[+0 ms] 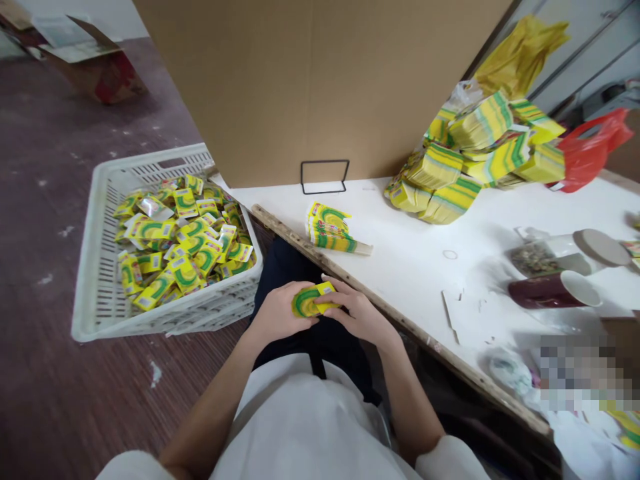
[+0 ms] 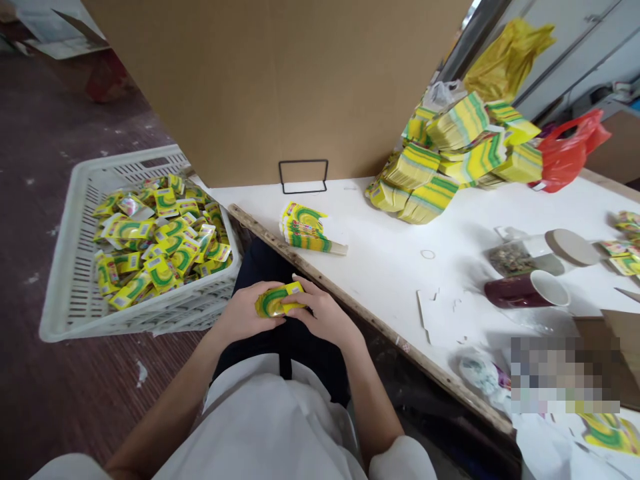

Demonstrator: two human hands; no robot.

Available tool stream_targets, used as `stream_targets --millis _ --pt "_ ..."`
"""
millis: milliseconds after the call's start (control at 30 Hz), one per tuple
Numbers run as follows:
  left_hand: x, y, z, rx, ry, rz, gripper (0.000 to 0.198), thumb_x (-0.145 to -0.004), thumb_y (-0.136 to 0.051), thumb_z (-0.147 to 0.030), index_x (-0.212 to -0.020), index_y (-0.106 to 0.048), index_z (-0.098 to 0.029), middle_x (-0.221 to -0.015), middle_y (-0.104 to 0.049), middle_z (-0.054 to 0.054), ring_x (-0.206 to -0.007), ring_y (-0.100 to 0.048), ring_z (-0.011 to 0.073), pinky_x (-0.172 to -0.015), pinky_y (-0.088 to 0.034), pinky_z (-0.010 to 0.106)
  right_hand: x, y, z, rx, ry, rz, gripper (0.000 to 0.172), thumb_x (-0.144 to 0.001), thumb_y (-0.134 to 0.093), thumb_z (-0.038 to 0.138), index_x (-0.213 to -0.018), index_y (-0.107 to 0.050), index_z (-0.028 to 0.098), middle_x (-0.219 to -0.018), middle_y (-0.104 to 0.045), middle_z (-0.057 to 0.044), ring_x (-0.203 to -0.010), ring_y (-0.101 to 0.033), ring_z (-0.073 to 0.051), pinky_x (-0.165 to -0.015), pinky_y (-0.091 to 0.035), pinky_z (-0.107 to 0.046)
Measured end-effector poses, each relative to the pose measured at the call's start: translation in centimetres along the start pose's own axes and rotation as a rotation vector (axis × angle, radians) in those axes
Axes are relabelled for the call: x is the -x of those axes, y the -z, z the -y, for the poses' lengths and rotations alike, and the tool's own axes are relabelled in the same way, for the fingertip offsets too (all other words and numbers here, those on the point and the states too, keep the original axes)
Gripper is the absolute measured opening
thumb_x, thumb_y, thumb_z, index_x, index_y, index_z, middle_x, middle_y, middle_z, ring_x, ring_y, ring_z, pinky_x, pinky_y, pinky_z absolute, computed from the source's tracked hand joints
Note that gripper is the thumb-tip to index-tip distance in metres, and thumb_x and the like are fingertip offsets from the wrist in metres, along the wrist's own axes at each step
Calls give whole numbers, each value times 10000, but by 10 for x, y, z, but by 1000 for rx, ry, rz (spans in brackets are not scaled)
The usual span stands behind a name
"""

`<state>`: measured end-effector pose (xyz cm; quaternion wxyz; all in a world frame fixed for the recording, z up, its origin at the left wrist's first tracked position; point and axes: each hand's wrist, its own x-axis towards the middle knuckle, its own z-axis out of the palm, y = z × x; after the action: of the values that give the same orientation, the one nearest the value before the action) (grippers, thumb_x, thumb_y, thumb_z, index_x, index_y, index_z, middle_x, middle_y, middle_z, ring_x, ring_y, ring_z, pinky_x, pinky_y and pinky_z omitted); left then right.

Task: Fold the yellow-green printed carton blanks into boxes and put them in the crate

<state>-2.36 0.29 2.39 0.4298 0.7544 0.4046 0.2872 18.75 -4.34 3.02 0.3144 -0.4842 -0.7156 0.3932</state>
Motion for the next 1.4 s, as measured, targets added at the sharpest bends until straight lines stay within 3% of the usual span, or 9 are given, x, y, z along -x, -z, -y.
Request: stream_targets --millis 100,200,267,367,433,633,967,1167,1400 --pt "-1 0 -1 32 11 -14 553 -582 -869 -221 -1115 -725 -261 -1072 -757 62 -957 -709 294 -909 -540 429 -4 -4 1 -14 -11 -43 251 -943 -636 282 -1175 -729 247 -1431 -600 -130 -1424 -504 -287 -1171 -427 -488" --pt "-5 -2 1 214 57 -153 553 -585 -898 -249 -1109 -719 -245 -1044 -749 63 -941 -702 268 -878 -552 389 -12 -13 0 -110 -21 -219 546 -908 -682 321 -1426 -534 238 -1504 -524 -152 -1393 -525 -287 -1156 -443 -480" --pt "-10 2 5 504 68 -418 538 -641 -893 -342 -1127 -685 -242 -1069 -731 59 -918 -698 227 -845 -563 342 -22 -10 -3 -155 -38 -340 629 -895 -693 388 -1463 -472 234 -1457 -564 -153 -1286 -600 -277 -1087 -502 -462" --pt "-19 14 15 984 79 -937 467 -792 -736 -572 -1105 -620 -247 -1242 -656 73 -1082 -669 208 -943 -548 331 -47 11 -16 -25 -118 -573 378 -917 -630 432 -1230 -638 218 -1212 -688 -126 -1063 -663 -256 -960 -549 -447" --pt "-22 19 20 1164 227 -1075 458 -865 -607 -647 -1070 -592 -237 -1343 -588 101 -1228 -610 223 -1040 -506 363 -68 29 -28 99 -181 -691 310 -920 -603 420 -1131 -667 202 -1140 -677 -132 -997 -649 -255 -891 -549 -441" --pt "-9 -7 24 1173 553 -793 330 -848 -697 -384 -1109 -606 -203 -1185 -660 112 -1007 -678 199 -892 -549 351 -114 48 -55 330 -291 -722 194 -832 -734 302 -856 -576 192 -918 -557 -88 -960 -491 -254 -953 -418 -460" --pt "-7 -31 22 1062 393 -477 607 -702 -832 -545 -1153 -651 -182 -1128 -713 103 -960 -700 216 -805 -561 340 -97 34 -28 214 -262 -647 227 -809 -648 241 -874 -431 244 -799 -576 16 -714 -524 -172 -712 -436 -333" --pt "-19 -34 6 1200 135 -566 632 -640 -808 -693 -1030 -674 -214 -1113 -711 107 -1174 -638 296 -970 -531 419 -43 -36 3 -250 -121 -264 159 -798 -649 297 -853 -511 238 -777 -591 17 -645 -549 -148 -600 -446 -280" --pt "-25 -33 -12 1297 161 -716 470 -742 -775 -618 -840 -573 -205 -654 -493 -50 -570 -507 94 -581 -472 224 -20 -76 18 -551 -171 -300 289 -773 -759 383 -905 -542 245 -834 -613 12 -719 -557 -147 -681 -481 -293"
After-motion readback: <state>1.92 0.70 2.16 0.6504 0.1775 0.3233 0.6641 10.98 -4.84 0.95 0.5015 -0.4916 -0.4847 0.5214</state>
